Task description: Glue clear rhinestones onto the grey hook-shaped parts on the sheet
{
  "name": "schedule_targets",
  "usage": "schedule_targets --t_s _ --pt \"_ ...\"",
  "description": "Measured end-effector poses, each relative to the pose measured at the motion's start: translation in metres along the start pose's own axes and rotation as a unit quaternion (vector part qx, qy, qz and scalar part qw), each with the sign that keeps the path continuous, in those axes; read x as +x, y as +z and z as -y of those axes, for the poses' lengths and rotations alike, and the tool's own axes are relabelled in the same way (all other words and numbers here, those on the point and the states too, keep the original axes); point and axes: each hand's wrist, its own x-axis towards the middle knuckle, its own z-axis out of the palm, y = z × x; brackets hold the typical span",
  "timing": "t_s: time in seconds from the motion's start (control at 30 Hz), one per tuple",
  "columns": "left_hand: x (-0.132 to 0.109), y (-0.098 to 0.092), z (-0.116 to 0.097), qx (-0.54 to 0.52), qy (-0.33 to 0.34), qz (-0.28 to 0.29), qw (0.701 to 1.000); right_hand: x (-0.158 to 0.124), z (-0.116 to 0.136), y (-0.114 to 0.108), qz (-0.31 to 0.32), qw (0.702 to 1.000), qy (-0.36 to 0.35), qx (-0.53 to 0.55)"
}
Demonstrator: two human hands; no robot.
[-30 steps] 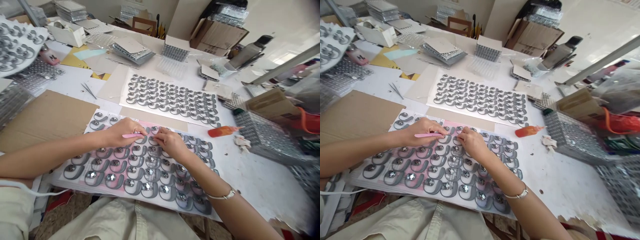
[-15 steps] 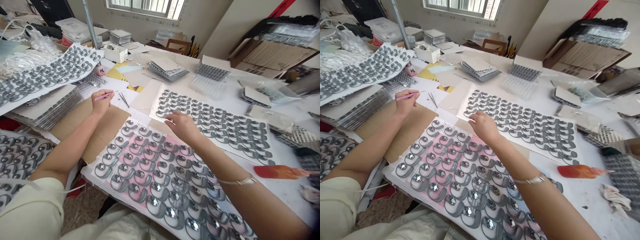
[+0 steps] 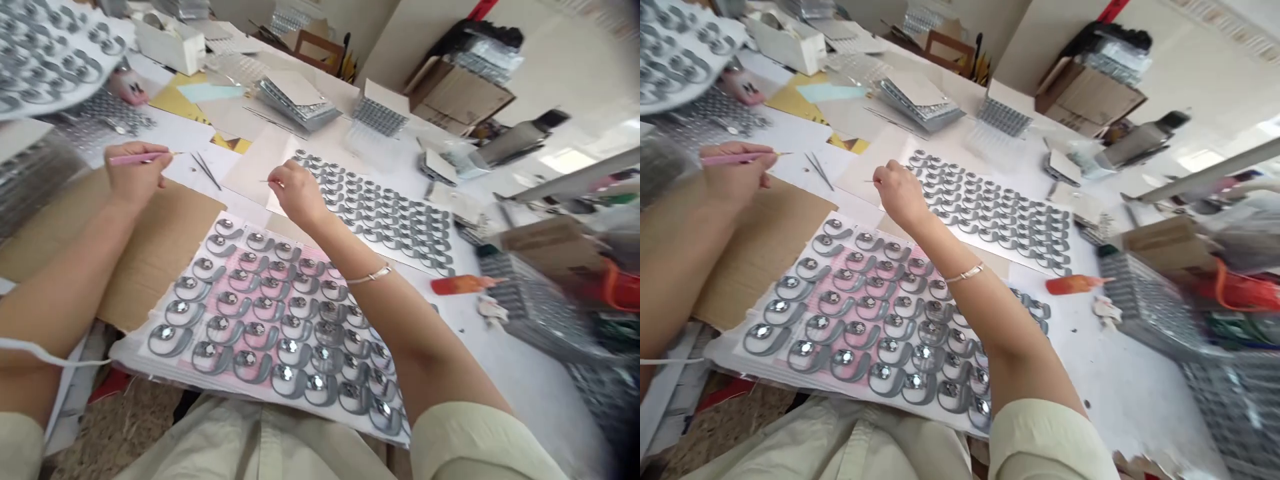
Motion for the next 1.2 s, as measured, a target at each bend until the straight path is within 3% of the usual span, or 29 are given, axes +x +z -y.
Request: schedule_targets --t_s 0.1,0.2,0.3,0.4,0.6,0.83,1.2 --pt "-0.008 -0.001 -0.001 0.0 0.035 -0.009 0.999 -0.062 -0.019 -0.036 -0.075 0.995 -0.004 0.072" --pt "-0.02 -0.003 -0.009 0.009 0.034 0.006 0.999 -0.138 -0.036 -0.054 -0.087 0.992 -0.003 0.093" --pt "-0.03 -0.003 -0.019 0.024 0.001 0.026 0.999 -0.203 -0.049 -0.05 -0.042 0.993 0.026 0.108" --pt "-0.033 -0.002 -0.022 0.03 -0.011 0.034 0.999 -0.24 -0.054 -0.038 -0.024 0.994 0.046 0.097" --pt "-0.032 -0.003 -0.017 0.034 0.007 0.02 0.999 -0.246 -0.048 -0.024 0.032 0.998 0.048 0.037" --pt "-0.031 -0.006 -0.015 0.007 0.018 0.013 1.0 -0.238 -0.041 -0.023 0.063 0.989 -0.015 -0.13" --pt "-0.03 -0.006 -0.021 0.035 -0.011 0.016 0.999 -0.235 -0.032 -0.025 0.079 0.984 -0.012 -0.158"
